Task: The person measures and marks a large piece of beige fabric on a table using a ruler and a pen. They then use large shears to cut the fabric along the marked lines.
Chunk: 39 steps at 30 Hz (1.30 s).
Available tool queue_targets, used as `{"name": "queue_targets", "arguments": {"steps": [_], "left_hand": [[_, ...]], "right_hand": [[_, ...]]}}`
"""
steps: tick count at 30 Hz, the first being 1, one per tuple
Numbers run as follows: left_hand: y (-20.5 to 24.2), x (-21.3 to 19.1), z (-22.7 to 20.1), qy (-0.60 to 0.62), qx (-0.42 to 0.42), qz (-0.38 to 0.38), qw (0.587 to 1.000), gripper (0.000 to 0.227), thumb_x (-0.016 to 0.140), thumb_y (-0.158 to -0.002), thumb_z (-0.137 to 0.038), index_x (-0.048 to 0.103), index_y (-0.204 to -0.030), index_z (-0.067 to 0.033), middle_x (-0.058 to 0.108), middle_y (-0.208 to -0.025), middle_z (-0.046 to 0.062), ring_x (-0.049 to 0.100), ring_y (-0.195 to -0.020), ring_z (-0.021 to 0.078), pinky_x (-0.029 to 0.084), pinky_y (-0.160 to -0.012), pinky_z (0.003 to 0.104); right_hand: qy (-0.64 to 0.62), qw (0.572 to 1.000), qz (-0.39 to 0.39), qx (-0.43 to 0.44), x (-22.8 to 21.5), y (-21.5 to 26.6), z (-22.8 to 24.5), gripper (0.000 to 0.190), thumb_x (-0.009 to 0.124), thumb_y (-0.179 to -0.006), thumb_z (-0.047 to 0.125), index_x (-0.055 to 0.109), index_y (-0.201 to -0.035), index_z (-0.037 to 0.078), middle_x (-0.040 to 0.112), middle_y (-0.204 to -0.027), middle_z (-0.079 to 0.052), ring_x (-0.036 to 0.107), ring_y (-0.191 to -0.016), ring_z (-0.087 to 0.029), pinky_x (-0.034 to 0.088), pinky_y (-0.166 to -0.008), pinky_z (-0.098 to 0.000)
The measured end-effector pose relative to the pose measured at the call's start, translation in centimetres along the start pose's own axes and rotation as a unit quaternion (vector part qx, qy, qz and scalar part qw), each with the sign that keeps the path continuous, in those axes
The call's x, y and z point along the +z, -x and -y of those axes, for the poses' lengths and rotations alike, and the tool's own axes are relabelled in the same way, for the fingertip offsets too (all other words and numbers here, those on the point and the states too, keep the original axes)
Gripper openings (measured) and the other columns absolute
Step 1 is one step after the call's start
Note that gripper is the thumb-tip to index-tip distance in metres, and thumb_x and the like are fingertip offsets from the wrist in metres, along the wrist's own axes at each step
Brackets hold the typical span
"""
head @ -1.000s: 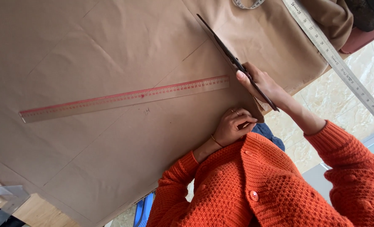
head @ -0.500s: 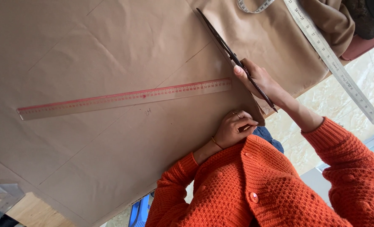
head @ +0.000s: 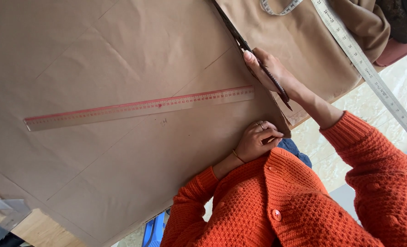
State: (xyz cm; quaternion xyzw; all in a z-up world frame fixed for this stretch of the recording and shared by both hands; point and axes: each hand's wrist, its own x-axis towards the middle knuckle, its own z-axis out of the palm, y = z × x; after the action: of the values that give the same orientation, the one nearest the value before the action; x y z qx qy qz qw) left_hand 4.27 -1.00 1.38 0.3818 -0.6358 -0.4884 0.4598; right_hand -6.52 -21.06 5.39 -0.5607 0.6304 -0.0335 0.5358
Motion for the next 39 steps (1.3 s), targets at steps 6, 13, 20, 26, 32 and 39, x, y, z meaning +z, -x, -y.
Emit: {"name": "queue_targets", "arguments": {"steps": [6,13,20,26,32,39], "left_hand": [[-0.2,-0.3,-0.5,-0.003,-0.008,-0.004,1.000,0.007,0.074,-0.092,-0.022,0.076,-0.099,-0.0233,0.071,-0.093,0.001,0.071,-0.083,0.0242,0.056,-0.084,0.038],[-0.3,-1.0,-1.1,0.002,-0.026,0.060,0.998,0.006,0.071,-0.096,-0.016,0.073,-0.103,-0.0148,0.067,-0.101,0.001,0.065,-0.092,0.0182,0.054,-0.090,0.037],[-0.5,-1.0,-1.1,0.006,-0.019,0.056,0.998,0.008,0.072,-0.096,-0.014,0.071,-0.104,-0.0148,0.068,-0.102,0.002,0.067,-0.093,0.0187,0.055,-0.088,0.037],[-0.4,-1.0,-1.2,0.000,-0.024,0.055,0.998,0.006,0.070,-0.098,-0.016,0.070,-0.104,-0.0163,0.067,-0.103,0.000,0.065,-0.092,0.0171,0.054,-0.090,0.036],[-0.1,-0.9,-0.9,-0.003,-0.025,0.057,0.998,0.007,0.070,-0.098,-0.017,0.070,-0.104,-0.0168,0.067,-0.104,0.000,0.065,-0.091,0.0170,0.052,-0.090,0.036],[-0.3,-0.8,-0.9,-0.001,-0.010,0.044,0.999,0.008,0.072,-0.097,-0.014,0.070,-0.104,-0.0148,0.067,-0.102,0.002,0.066,-0.090,0.0178,0.054,-0.087,0.035]], "right_hand": [[0.013,1.000,-0.002,0.004,-0.5,0.6,2.4,0.066,0.034,-0.109,0.071,0.056,-0.117,0.009,0.060,-0.094,-0.035,0.060,-0.102,-0.054,0.046,-0.087,-0.0604],[0.020,1.000,-0.011,-0.003,-1.3,0.3,8.3,0.057,0.033,-0.105,0.066,0.025,-0.085,0.013,0.032,-0.077,0.001,0.032,-0.070,-0.017,0.031,-0.066,-0.0344],[0.031,0.996,-0.052,-0.060,-0.7,-1.8,6.3,0.061,0.034,-0.106,0.068,0.028,-0.079,0.013,0.028,-0.074,0.003,0.029,-0.068,-0.015,0.029,-0.063,-0.0334],[0.029,0.999,-0.032,-0.022,-0.9,-1.9,7.3,0.060,0.035,-0.103,0.070,0.025,-0.082,0.014,0.027,-0.075,0.004,0.029,-0.068,-0.014,0.028,-0.062,-0.0336],[0.031,0.999,-0.026,-0.012,-1.3,-2.9,10.5,0.062,0.032,-0.101,0.073,0.023,-0.082,0.014,0.029,-0.078,0.003,0.030,-0.071,-0.016,0.030,-0.067,-0.0316],[0.035,0.999,-0.034,0.017,-0.9,-4.4,10.1,0.065,0.030,-0.095,0.080,0.029,-0.083,0.015,0.039,-0.077,0.002,0.038,-0.071,-0.016,0.034,-0.068,-0.0315]]}}
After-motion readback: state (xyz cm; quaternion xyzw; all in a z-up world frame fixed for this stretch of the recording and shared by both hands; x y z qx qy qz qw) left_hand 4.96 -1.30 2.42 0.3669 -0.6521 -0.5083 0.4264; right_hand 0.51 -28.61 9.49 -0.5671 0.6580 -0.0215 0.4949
